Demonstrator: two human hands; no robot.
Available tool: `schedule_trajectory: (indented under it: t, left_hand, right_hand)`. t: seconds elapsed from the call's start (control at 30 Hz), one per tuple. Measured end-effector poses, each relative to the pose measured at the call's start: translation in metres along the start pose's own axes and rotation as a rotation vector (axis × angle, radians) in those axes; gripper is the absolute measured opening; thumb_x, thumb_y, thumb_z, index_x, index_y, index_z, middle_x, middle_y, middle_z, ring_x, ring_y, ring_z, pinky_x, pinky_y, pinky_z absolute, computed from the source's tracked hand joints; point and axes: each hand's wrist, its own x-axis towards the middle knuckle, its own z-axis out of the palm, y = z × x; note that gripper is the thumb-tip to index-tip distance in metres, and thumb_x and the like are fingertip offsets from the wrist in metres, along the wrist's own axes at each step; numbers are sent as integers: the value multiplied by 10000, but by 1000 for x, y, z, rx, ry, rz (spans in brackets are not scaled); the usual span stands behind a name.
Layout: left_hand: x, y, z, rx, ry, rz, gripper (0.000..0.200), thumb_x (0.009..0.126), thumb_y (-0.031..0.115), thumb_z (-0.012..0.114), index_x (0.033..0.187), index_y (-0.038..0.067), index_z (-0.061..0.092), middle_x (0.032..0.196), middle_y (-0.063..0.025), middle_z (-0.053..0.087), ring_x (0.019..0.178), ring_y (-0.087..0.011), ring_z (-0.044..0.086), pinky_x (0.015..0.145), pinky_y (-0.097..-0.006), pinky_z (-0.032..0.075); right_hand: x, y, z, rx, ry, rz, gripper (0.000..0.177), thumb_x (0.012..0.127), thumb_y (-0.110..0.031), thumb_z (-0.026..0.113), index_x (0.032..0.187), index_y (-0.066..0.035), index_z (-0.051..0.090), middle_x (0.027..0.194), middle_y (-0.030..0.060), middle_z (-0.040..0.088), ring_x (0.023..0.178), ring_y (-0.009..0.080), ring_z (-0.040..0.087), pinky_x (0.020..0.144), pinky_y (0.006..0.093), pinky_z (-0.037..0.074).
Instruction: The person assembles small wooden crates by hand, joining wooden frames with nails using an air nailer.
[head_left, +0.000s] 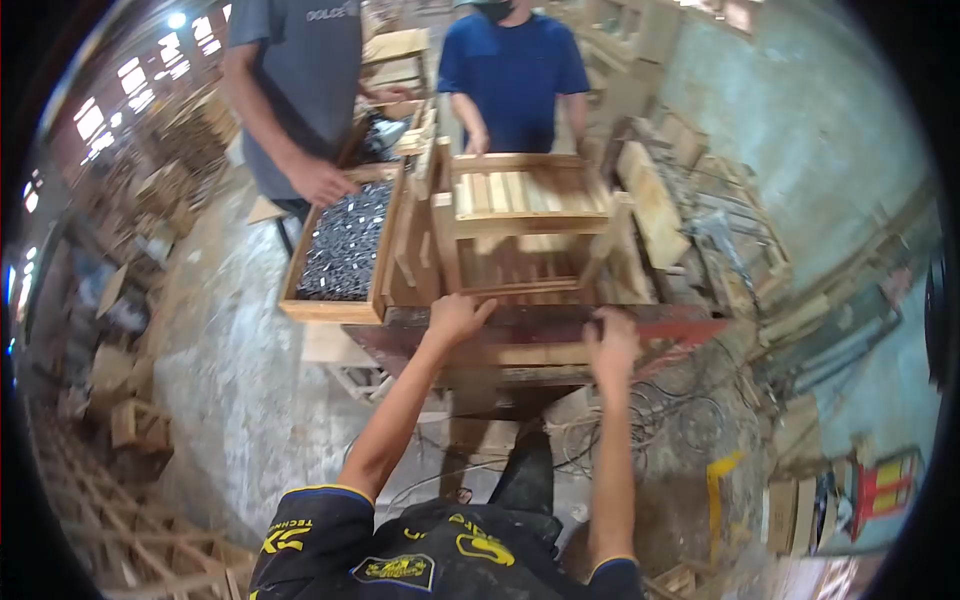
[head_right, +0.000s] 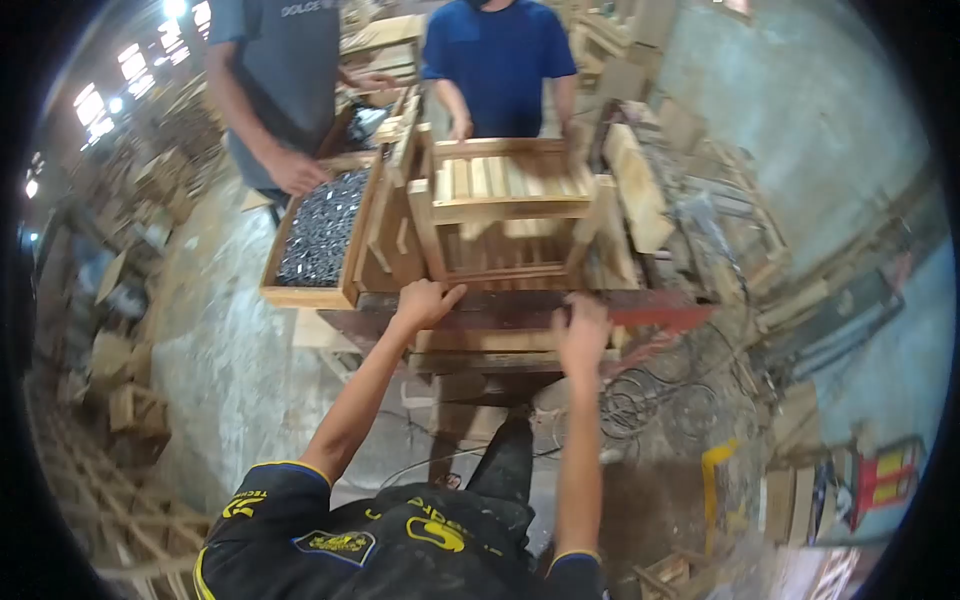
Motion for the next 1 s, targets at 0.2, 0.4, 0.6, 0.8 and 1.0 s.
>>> schedule_trajectory:
  t: [0.2,0.4,0.6,0.8,1.0]
  left_hand:
    - [12,4,-1,-21,-12,-56,533,911,492,479,718,40,684,721,-208,649,741,-416,634,688,-505,490]
    - [15,6,-8,-283,-51,-159,381,909,377,539,817,32,672,766,-204,649,769,-391,633,706,-473,488]
    - [3,-26,-131,-397,742,-535,119,812,125,633,870,24,653,821,-140,648,825,-340,611,761,-430,473]
    - [18,-178,-135,86,320,-280,357,822,282,666,1058,40,550,1044,-171,539,1004,-373,516,846,-475,417]
    - [35,-154,-149,76,126,-284,375,828,352,639,1015,51,517,998,-144,517,989,-359,521,865,-481,391]
  right_hand:
    - [68,78,32,116,-327,-42,327,935,-357,547,987,-67,689,915,132,671,944,324,619,964,481,397]
    - [76,77,34,75,-390,20,252,895,-268,585,916,-37,684,782,156,642,804,364,616,819,488,442]
    - [108,86,10,490,-367,328,178,824,-171,651,924,-25,667,849,139,658,862,273,639,802,369,479]
    - [213,142,-100,-45,187,409,418,753,-106,699,1144,-3,592,1109,150,619,1027,293,593,925,377,452]
    - [262,249,-133,-96,-305,504,761,597,-90,753,1287,57,468,1238,231,571,1137,345,549,993,376,397]
